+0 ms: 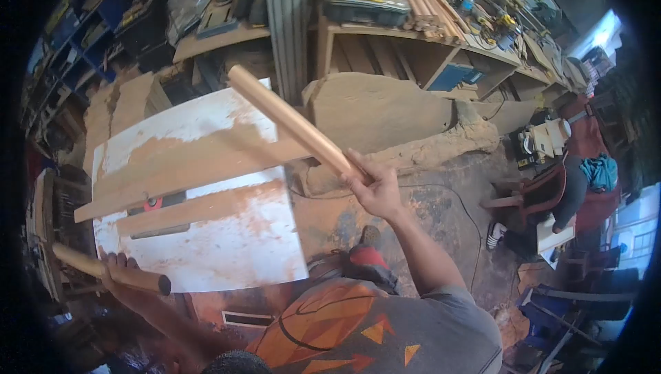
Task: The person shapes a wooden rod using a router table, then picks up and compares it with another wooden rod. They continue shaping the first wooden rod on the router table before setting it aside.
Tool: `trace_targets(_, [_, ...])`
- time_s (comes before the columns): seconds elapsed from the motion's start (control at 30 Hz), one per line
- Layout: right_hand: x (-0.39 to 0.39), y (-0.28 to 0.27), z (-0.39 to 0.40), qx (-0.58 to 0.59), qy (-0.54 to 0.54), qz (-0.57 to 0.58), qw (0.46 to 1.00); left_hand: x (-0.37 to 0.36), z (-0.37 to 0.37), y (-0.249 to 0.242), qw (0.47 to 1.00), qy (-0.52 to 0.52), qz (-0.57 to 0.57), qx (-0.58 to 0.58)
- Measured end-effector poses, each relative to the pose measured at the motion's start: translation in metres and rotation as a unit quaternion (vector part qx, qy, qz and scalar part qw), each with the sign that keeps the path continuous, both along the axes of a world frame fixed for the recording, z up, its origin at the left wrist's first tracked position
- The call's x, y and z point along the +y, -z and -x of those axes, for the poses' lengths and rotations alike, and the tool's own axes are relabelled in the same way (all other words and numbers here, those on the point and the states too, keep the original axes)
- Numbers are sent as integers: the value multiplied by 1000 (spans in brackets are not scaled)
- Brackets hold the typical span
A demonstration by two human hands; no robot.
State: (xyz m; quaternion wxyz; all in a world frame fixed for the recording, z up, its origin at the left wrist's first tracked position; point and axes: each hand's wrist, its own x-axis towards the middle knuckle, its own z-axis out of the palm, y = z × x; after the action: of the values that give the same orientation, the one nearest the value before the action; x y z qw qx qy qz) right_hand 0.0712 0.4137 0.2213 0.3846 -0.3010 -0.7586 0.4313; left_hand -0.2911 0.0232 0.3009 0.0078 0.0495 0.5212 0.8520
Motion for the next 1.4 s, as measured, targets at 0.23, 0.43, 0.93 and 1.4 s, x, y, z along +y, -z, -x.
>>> trace_targets(0.23, [92, 29, -190, -13, 136, 36, 990, 268, -258, 45, 966, 252, 4, -61])
trace_targets(0.43, [116, 61, -363, 26, 317, 148, 937, 436, -347, 34, 721, 624, -106, -283])
trace_targets(0.93, [140, 101, -406, 7, 531, 191, 825, 671, -431, 66, 258, 787, -401, -391])
trace_targets(1.4, [254, 52, -352, -24, 499, 123, 858, 774, -418, 53, 187, 819, -407, -358])
